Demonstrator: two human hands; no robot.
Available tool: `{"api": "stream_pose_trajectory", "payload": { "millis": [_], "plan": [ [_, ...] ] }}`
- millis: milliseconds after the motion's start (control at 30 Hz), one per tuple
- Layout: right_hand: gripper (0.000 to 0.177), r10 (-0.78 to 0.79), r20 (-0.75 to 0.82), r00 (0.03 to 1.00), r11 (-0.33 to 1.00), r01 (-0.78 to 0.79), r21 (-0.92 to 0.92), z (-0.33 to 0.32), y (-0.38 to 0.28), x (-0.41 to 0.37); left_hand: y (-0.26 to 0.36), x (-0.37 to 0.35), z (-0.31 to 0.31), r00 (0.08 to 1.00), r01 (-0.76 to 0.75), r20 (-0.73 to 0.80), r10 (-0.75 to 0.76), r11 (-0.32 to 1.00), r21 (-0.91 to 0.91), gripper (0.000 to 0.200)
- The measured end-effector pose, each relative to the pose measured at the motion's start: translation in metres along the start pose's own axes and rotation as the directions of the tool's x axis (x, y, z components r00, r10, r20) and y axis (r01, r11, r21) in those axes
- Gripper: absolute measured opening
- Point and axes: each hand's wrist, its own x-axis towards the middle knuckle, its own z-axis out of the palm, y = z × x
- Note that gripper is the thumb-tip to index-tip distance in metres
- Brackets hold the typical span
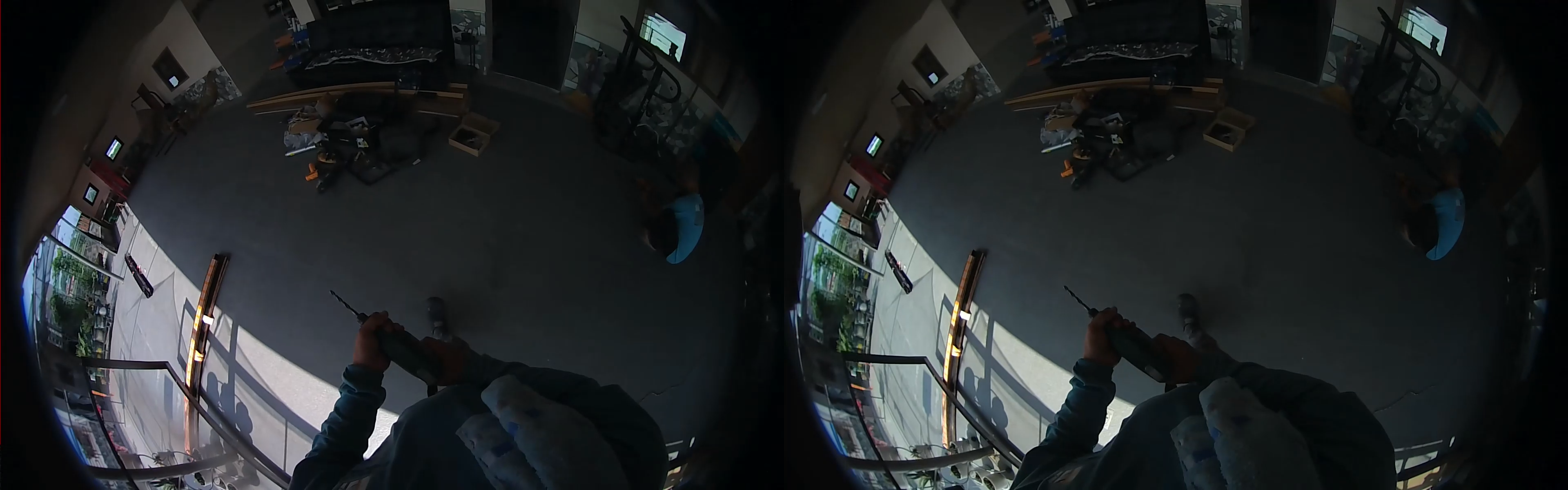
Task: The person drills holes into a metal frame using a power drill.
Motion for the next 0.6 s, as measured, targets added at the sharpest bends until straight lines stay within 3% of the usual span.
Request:
{"api": "stream_pose_trajectory", "payload": {
  "millis": [133, 233, 333, 400, 433, 467, 500, 533, 567, 600],
  "plan": [
    [0.058, 0.035, 0.005, 0.999, 0.994, -0.035, 0.103, -0.031, 0.046, 0.123, 0.062, 0.113, 0.009, 0.997, -0.024, -0.073, 0.019, 0.997, -0.068, 0.014],
    [0.060, -0.045, 0.052, 0.998, 0.964, 0.030, 0.265, -0.051, 0.081, 0.225, 0.125, 0.184, 0.024, 0.981, -0.071, -0.185, 0.052, 0.993, -0.096, 0.014],
    [0.061, -0.112, 0.103, 0.988, 0.975, 0.089, 0.205, -0.097, 0.080, 0.313, 0.178, 0.255, 0.014, 0.979, -0.050, -0.203, 0.024, 0.991, -0.126, 0.012],
    [0.060, 0.011, 0.271, 0.962, 0.995, -0.036, 0.088, -0.124, 0.081, 0.376, 0.212, 0.297, 0.020, 0.974, -0.084, -0.218, 0.066, 0.994, -0.076, 0.012],
    [0.060, 0.010, 0.282, 0.959, 0.996, -0.035, 0.085, -0.139, 0.087, 0.407, 0.231, 0.319, 0.027, 0.969, -0.112, -0.225, 0.106, 0.994, -0.016, 0.012],
    [0.063, -0.096, 0.205, 0.974, 0.995, 0.085, 0.060, -0.151, 0.093, 0.436, 0.247, 0.342, 0.033, 0.967, -0.113, -0.234, 0.105, 0.993, -0.021, 0.012],
    [0.067, -0.203, 0.129, 0.971, 0.979, 0.201, 0.028, -0.161, 0.103, 0.466, 0.261, 0.366, 0.040, 0.964, -0.207, -0.157, 0.216, 0.976, 0.070, 0.012],
    [0.067, -0.200, 0.133, 0.971, 0.980, 0.197, 0.031, -0.168, 0.120, 0.497, 0.276, 0.395, 0.044, 0.947, -0.302, -0.065, 0.315, 0.940, 0.155, 0.013],
    [0.065, -0.268, 0.016, 0.963, 0.961, 0.269, -0.069, -0.171, 0.145, 0.528, 0.290, 0.428, 0.041, 0.949, -0.293, -0.070, 0.307, 0.943, 0.155, 0.013],
    [0.063, -0.345, -0.094, 0.934, 0.928, 0.325, -0.182, -0.177, 0.172, 0.559, 0.304, 0.465, 0.038, 0.931, -0.350, 0.025, 0.363, 0.876, 0.331, 0.013]
  ]
}}
